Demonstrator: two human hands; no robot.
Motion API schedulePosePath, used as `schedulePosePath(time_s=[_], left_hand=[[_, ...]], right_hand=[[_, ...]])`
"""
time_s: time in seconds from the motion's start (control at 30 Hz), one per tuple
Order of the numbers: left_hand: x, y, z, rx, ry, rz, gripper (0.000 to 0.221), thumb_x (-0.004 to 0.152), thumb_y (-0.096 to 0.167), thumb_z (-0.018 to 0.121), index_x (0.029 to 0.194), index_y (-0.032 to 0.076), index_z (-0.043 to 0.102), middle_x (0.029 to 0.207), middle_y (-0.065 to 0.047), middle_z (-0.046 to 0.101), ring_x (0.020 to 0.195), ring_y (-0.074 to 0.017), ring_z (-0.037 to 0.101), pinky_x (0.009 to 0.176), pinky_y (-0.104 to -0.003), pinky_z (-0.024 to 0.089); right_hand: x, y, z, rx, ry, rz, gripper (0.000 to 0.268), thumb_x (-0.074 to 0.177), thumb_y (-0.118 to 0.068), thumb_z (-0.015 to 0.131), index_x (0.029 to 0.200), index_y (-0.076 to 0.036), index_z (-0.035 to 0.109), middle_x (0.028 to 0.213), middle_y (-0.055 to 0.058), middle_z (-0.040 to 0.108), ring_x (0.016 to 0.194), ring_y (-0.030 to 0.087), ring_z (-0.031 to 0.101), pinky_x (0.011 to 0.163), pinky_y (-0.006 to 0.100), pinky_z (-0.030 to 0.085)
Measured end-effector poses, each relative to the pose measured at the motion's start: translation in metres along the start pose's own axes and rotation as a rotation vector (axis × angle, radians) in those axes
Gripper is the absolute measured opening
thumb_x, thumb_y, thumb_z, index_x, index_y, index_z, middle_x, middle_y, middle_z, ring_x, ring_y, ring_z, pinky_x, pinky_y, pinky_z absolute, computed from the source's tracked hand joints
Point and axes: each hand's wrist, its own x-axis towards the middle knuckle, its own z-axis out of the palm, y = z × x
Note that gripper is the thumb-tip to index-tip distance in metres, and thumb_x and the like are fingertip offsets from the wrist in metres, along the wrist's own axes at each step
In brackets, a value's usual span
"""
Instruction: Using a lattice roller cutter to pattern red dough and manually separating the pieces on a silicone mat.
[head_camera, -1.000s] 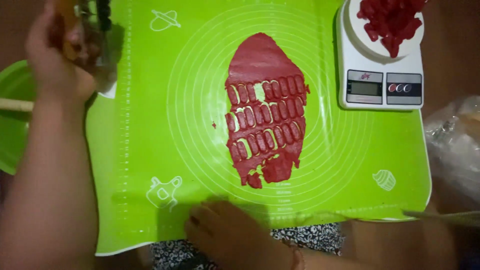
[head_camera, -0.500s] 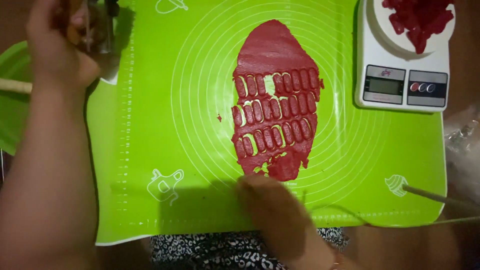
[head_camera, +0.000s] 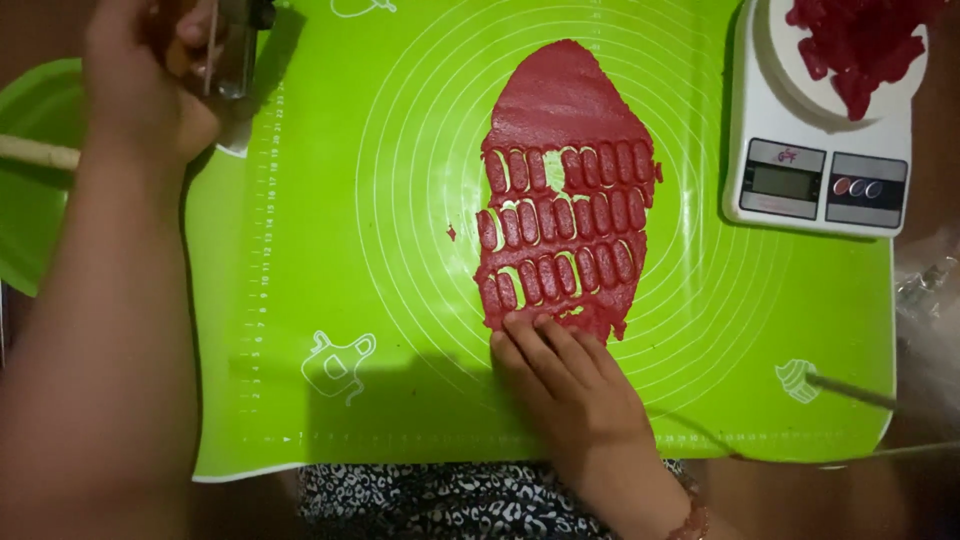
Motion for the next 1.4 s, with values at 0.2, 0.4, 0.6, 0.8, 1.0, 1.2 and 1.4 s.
schedulePosePath(time_s=[0.2,0.4,0.6,0.8,1.0,1.2,1.4], left_hand=[[0.009,-0.003,-0.004,0.063,-0.058,0.065,0.041,0.100,0.034,0.065,0.067,0.024,0.043,0.065,0.010,0.037,0.060,-0.0043,0.034,0.064,-0.023,0.027],[0.002,0.000,0.002,0.123,-0.064,0.044,0.040,0.102,0.036,0.060,0.069,0.025,0.041,0.065,0.011,0.037,0.061,-0.0045,0.032,0.069,-0.023,0.029],[0.005,-0.002,-0.001,0.112,-0.089,0.041,0.037,0.101,0.033,0.060,0.071,0.024,0.039,0.069,0.010,0.036,0.063,-0.0047,0.033,0.067,-0.023,0.028],[-0.007,0.007,0.015,0.259,-0.037,0.010,0.040,0.100,0.041,0.058,0.069,0.026,0.037,0.065,0.012,0.035,0.061,-0.0050,0.027,0.071,-0.026,0.028],[-0.003,0.005,0.011,0.250,-0.093,0.002,0.038,0.098,0.040,0.057,0.069,0.025,0.037,0.068,0.012,0.034,0.060,-0.0030,0.029,0.063,-0.021,0.024],[0.003,0.000,0.006,0.258,-0.080,0.023,0.039,0.101,0.039,0.060,0.069,0.026,0.043,0.064,0.013,0.038,0.059,-0.0012,0.037,0.070,-0.022,0.035],[0.002,0.002,0.007,0.266,-0.122,0.054,0.034,0.101,0.035,0.057,0.073,0.024,0.042,0.067,0.011,0.039,0.057,-0.0028,0.034,0.058,-0.020,0.026]], right_hand=[[-0.009,0.017,-0.004,0.089,0.085,-0.065,0.052,0.085,0.010,0.066,0.136,0.005,0.057,0.134,0.019,0.062,0.122,0.031,0.063,0.118,0.043,0.044],[-0.002,0.002,-0.013,0.195,0.260,0.119,0.031,0.091,-0.010,0.075,0.118,0.004,0.069,0.112,0.017,0.070,0.094,0.029,0.069,0.087,0.039,0.061],[0.012,0.001,-0.021,0.246,0.310,0.225,0.025,0.079,-0.017,0.087,0.099,-0.008,0.075,0.109,0.012,0.069,0.094,0.028,0.063,0.082,0.039,0.051],[0.030,-0.009,-0.001,-0.030,0.394,0.261,0.027,0.080,-0.038,0.090,0.099,-0.027,0.075,0.105,-0.005,0.068,0.092,0.019,0.060,0.094,0.041,0.029],[0.040,-0.011,0.005,-0.151,0.469,0.302,0.031,0.076,-0.045,0.093,0.095,-0.027,0.076,0.103,-0.002,0.070,0.092,0.022,0.059,0.093,0.043,0.028],[0.039,-0.008,0.010,-0.143,0.468,0.299,0.029,0.076,-0.042,0.093,0.094,-0.026,0.077,0.101,0.000,0.071,0.090,0.022,0.057,0.093,0.043,0.029],[0.042,-0.008,0.001,-0.167,0.419,0.334,0.022,0.080,-0.033,0.090,0.095,-0.027,0.074,0.101,-0.002,0.067,0.091,0.023,0.059,0.092,0.044,0.028]])
